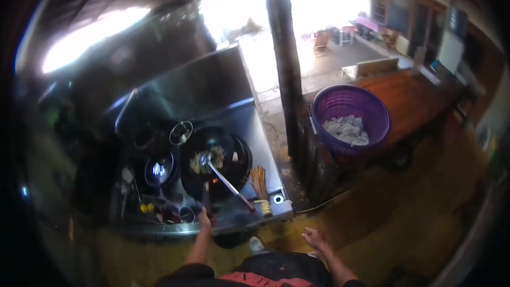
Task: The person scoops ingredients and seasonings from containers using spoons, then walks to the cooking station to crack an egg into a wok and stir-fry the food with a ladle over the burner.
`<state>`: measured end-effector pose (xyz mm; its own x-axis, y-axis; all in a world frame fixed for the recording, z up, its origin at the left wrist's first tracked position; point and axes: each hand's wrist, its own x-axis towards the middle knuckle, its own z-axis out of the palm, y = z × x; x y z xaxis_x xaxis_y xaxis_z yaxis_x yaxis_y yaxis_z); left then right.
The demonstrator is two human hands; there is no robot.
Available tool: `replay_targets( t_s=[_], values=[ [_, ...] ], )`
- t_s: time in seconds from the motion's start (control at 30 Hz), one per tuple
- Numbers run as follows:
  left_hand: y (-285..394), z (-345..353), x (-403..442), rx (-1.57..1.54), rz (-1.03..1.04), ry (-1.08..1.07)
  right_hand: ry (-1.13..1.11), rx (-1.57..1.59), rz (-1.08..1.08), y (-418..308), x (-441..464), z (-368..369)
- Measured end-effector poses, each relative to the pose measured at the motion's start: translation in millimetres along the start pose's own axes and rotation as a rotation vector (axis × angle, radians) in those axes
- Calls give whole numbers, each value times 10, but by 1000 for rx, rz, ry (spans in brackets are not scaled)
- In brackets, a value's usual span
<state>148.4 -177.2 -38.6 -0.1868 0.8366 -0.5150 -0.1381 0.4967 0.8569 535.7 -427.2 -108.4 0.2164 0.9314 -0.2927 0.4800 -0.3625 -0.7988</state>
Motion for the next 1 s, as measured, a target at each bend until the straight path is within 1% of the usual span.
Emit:
replay_targets(
  t_s=[0.03,0.07,0.1,0.13,0.2,0.23,0.27,0.33,0.4,0.43,0.47,0.53,0.6,0.63,0.67,0.7,0.73,0.77,0.8,0.87,0.9,0.97,1.0],
  values=[
    [-168,-17,270,-31,34,91,-20,156,89,129,-104,-128],
    [-132,34,195,-91,58,61,-43,311,191,224,-238,-215],
    [-71,153,59,-99,32,134,-17,212,137,154,-336,-409],
    [-70,222,-66,-105,18,200,-57,188,133,221,-415,-496],
    [-445,280,242,-287,-176,210,89,359,204,307,-443,-628],
    [-540,416,125,-333,-175,214,125,429,243,330,-488,-681],
    [-642,669,-28,-366,-175,205,127,436,249,370,-530,-698],
    [-652,1197,-697,-148,-88,98,231,463,368,503,-670,-727],
    [-1046,1312,-721,175,-97,-574,308,452,414,595,-866,-718],
    [-1003,1479,-896,269,-191,-738,341,432,445,633,-972,-673],
    [-958,1644,-1076,387,-291,-910,453,489,498,693,-1058,-610],
    [-1175,1897,-1080,687,-364,-1118,444,-119,432,878,-1378,-371],
    [-1450,2122,-1010,961,-313,-1216,521,-86,602,560,-1798,-288],
    [-1723,2113,-760,1104,-316,-1363,584,-34,706,564,-2015,-67],
    [-2056,2151,-397,1109,18,-1704,646,25,810,517,-2248,183],
    [-2274,2336,-279,1007,334,-2064,773,105,918,270,-2535,409],
    [-2217,2428,-445,1104,-131,-1922,895,179,1026,-18,-2825,631],
    [-2190,2425,-549,1238,-543,-1669,937,207,1172,-185,-3109,968],
    [-2130,2202,187,1378,-574,-1786,958,239,1310,-331,-3388,1369],
    [-2401,2436,-218,1679,-524,-1855,1017,343,1549,-743,-3917,2166],
    [-2526,2460,-379,1801,-475,-1866,1075,408,1633,-1105,-4093,2508],
    [-2711,2411,-701,1976,-341,-1849,1610,571,1899,-1819,-4336,3036],
    [-2810,2338,-892,2029,-268,-1832,1679,563,1913,-2032,-4479,3388]
  ],
)
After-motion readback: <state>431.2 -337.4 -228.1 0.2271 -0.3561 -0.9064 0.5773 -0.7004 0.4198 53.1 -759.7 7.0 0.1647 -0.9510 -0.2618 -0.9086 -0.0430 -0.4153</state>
